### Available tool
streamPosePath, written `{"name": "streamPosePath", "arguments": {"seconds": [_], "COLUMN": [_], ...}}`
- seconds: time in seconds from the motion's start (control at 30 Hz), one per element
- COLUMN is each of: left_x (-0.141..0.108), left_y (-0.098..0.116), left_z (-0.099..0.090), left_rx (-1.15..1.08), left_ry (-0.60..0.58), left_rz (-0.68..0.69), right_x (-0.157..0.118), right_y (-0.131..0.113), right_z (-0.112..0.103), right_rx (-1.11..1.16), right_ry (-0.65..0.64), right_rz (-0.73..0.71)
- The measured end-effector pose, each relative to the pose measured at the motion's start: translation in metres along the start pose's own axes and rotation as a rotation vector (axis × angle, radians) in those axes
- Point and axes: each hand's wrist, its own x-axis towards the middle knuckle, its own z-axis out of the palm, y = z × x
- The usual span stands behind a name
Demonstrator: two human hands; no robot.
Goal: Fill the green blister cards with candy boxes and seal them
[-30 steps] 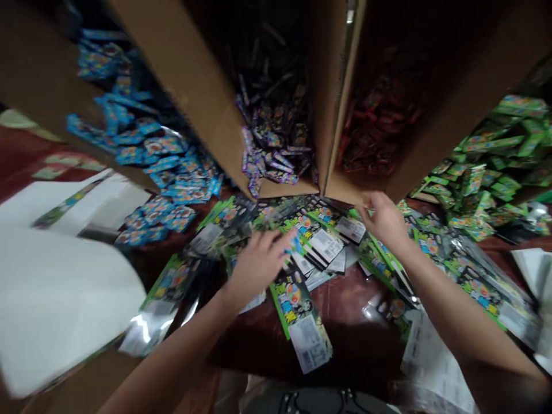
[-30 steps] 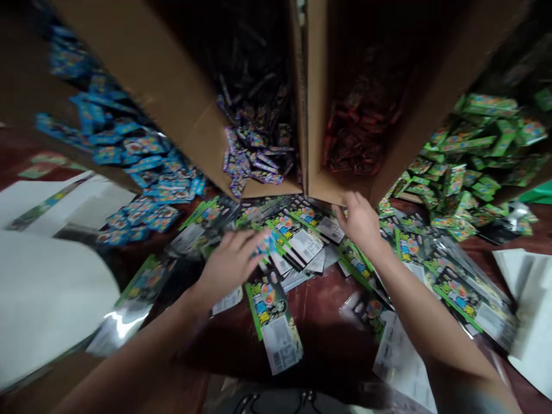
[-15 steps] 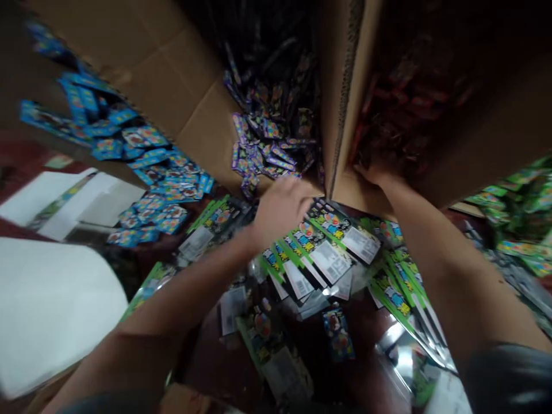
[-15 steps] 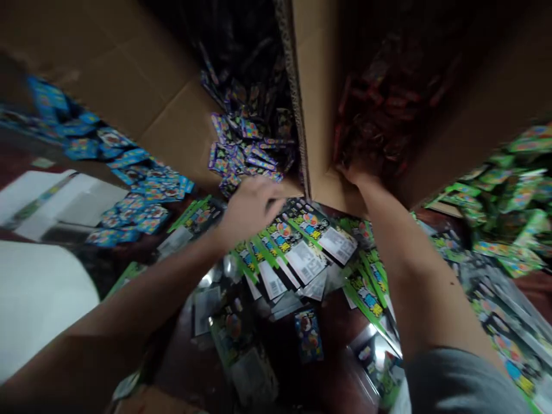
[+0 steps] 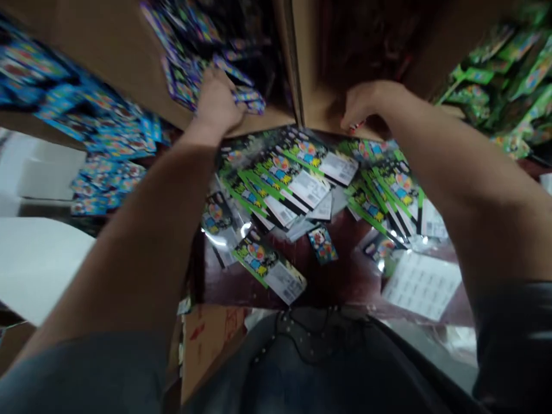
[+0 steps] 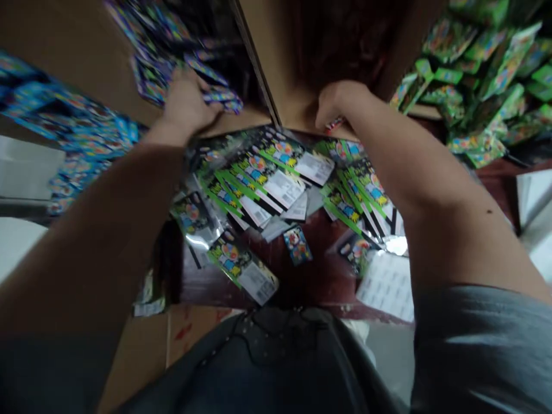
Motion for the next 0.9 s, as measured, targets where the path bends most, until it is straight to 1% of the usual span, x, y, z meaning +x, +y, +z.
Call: {"name": "streamPosePath", "arguments": {"seconds": [0.07,0.1,0.13,0.17,0.2,0.23,0.27,0.3,0.33,0.37,0.4,0.43,0.47,0.5,0.53,0.6,0.67,0.73,0.77,0.8,0.83,0.87,0.9], "left_x": [-0.004,-0.008,-0.014,-0.023,-0.034,-0.048,-0.065,-0.084,-0.104,-0.124,-0.143,-0.16,-0.174,-0.184,-0.19,-0.193,-0.189,-0.187,-0.188,-0.189,-0.19,-0.192,-0.195], "left_y": [0.003,0.004,0.007,0.01,0.014,0.021,0.029,0.039,0.052,0.065,0.08,0.094,0.107,0.118,0.128,0.139,0.144,0.144,0.144,0.144,0.145,0.146,0.148], "left_z": [-0.011,-0.019,-0.027,-0.035,-0.043,-0.05,-0.054,-0.055,-0.054,-0.05,-0.044,-0.037,-0.03,-0.023,-0.017,-0.007,0.0,0.006,0.01,0.015,0.022,0.028,0.034], "left_rx": [0.02,0.024,0.034,0.047,0.049,0.023,-0.051,-0.16,-0.309,-0.478,-0.605,-0.702,-0.771,-0.811,-0.836,-0.831,-0.768,-0.683,-0.642,-0.604,-0.565,-0.532,-0.503], "left_ry": [-0.023,-0.011,0.023,0.069,0.122,0.161,0.164,0.125,0.027,-0.118,-0.29,-0.434,-0.546,-0.63,-0.677,-0.705,-0.694,-0.691,-0.697,-0.7,-0.698,-0.686,-0.669], "left_rz": [-0.004,-0.021,-0.027,-0.017,0.02,0.086,0.166,0.248,0.318,0.357,0.399,0.43,0.454,0.478,0.494,0.537,0.622,0.722,0.762,0.786,0.802,0.818,0.835], "right_x": [-0.033,-0.054,-0.078,-0.106,-0.136,-0.168,-0.2,-0.23,-0.257,-0.28,-0.299,-0.313,-0.323,-0.33,-0.334,-0.335,-0.329,-0.318,-0.311,-0.303,-0.294,-0.284,-0.274], "right_y": [-0.012,-0.02,-0.026,-0.032,-0.035,-0.035,-0.034,-0.031,-0.027,-0.024,-0.022,-0.021,-0.021,-0.02,-0.019,-0.01,0.011,0.045,0.064,0.082,0.1,0.114,0.126], "right_z": [-0.019,-0.031,-0.043,-0.054,-0.062,-0.068,-0.069,-0.067,-0.062,-0.054,-0.046,-0.039,-0.033,-0.03,-0.03,-0.042,-0.064,-0.09,-0.101,-0.111,-0.119,-0.123,-0.125], "right_rx": [-0.064,-0.083,-0.082,-0.068,-0.027,0.038,0.117,0.19,0.241,0.271,0.279,0.266,0.237,0.201,0.166,0.117,0.078,-0.019,-0.096,-0.18,-0.257,-0.317,-0.365], "right_ry": [-0.165,-0.226,-0.25,-0.255,-0.23,-0.21,-0.199,-0.205,-0.227,-0.257,-0.289,-0.321,-0.346,-0.357,-0.353,-0.304,-0.181,-0.024,0.04,0.076,0.061,0.037,0.025], "right_rz": [0.051,0.053,0.028,-0.035,-0.116,-0.189,-0.234,-0.264,-0.271,-0.265,-0.255,-0.248,-0.249,-0.259,-0.274,-0.289,-0.236,-0.085,0.023,0.142,0.245,0.317,0.357]}}
